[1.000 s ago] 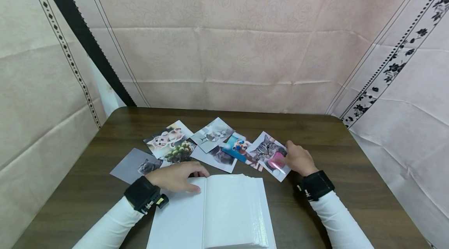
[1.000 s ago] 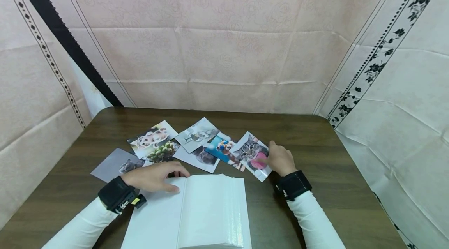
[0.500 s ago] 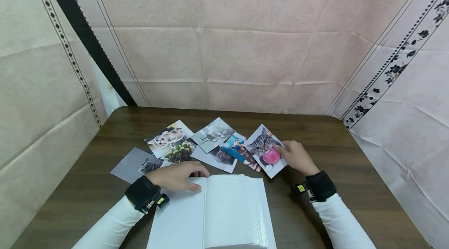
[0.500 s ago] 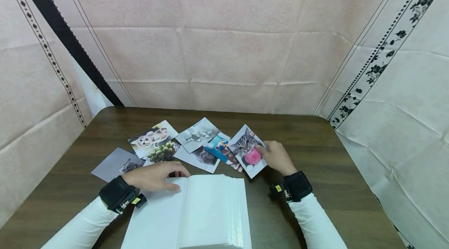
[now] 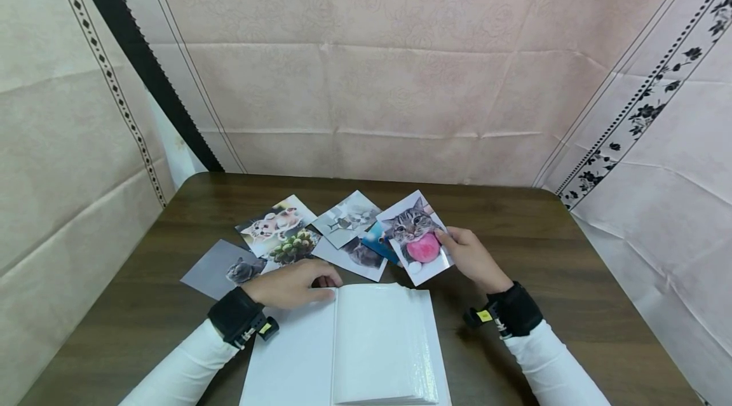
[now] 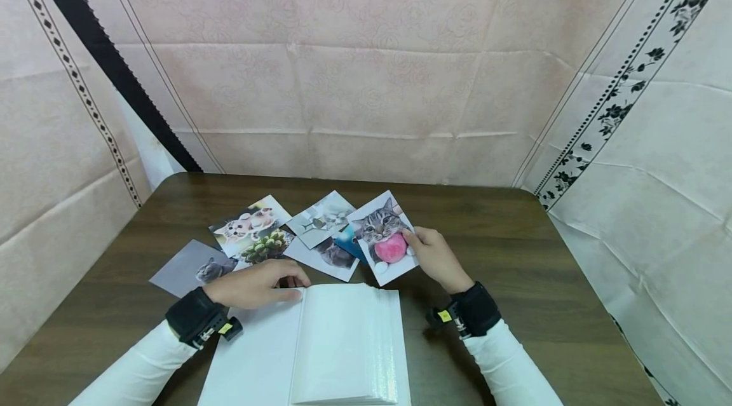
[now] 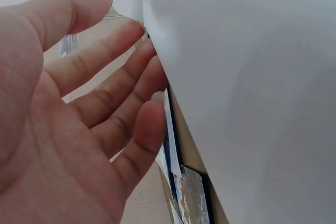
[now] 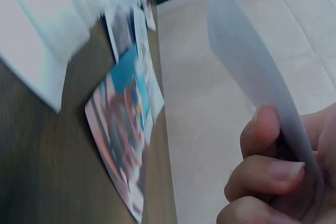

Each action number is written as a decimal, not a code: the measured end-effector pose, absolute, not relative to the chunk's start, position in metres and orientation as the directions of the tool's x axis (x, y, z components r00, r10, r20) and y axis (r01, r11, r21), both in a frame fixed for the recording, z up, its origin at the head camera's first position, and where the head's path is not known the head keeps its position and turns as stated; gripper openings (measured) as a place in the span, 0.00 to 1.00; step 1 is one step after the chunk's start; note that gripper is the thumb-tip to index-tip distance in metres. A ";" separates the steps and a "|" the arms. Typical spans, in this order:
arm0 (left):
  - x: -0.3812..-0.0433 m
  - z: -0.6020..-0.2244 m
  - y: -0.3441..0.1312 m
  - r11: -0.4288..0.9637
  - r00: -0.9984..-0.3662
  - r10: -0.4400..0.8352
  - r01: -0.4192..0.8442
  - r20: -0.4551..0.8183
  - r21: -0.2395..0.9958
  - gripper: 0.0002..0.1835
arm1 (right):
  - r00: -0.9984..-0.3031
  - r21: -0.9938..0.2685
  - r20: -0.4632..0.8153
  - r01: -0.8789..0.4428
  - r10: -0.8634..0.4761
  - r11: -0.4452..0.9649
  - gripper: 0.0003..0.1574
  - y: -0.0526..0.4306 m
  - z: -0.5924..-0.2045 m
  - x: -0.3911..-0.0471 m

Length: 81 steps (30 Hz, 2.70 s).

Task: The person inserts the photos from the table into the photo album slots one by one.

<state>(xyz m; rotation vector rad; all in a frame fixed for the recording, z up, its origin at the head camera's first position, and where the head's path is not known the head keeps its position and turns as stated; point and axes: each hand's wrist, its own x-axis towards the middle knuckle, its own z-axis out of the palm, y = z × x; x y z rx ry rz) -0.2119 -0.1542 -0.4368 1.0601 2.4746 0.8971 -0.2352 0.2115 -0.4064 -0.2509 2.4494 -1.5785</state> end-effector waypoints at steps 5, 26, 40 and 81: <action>-0.212 -0.435 -0.150 0.502 -0.694 0.716 0.592 0.081 0.630 0.10 | -0.950 -0.923 -0.104 -0.018 -0.294 0.385 0.35 0.202 -0.406 -0.227; -0.203 -0.425 -0.133 0.381 -0.745 0.623 0.554 0.237 0.740 0.11 | -0.913 -0.951 -0.072 -0.059 -0.402 0.305 0.34 0.174 -0.407 -0.207; -0.197 -0.424 -0.130 0.308 -0.747 0.629 0.492 0.213 0.815 0.23 | -0.902 -0.956 -0.108 -0.021 -0.418 0.293 0.41 0.165 -0.410 -0.201; -0.211 -0.430 -0.137 0.365 -0.934 0.328 0.261 0.139 0.894 0.09 | -0.869 -0.824 0.051 -0.315 -0.492 0.472 0.20 0.149 -0.420 -0.198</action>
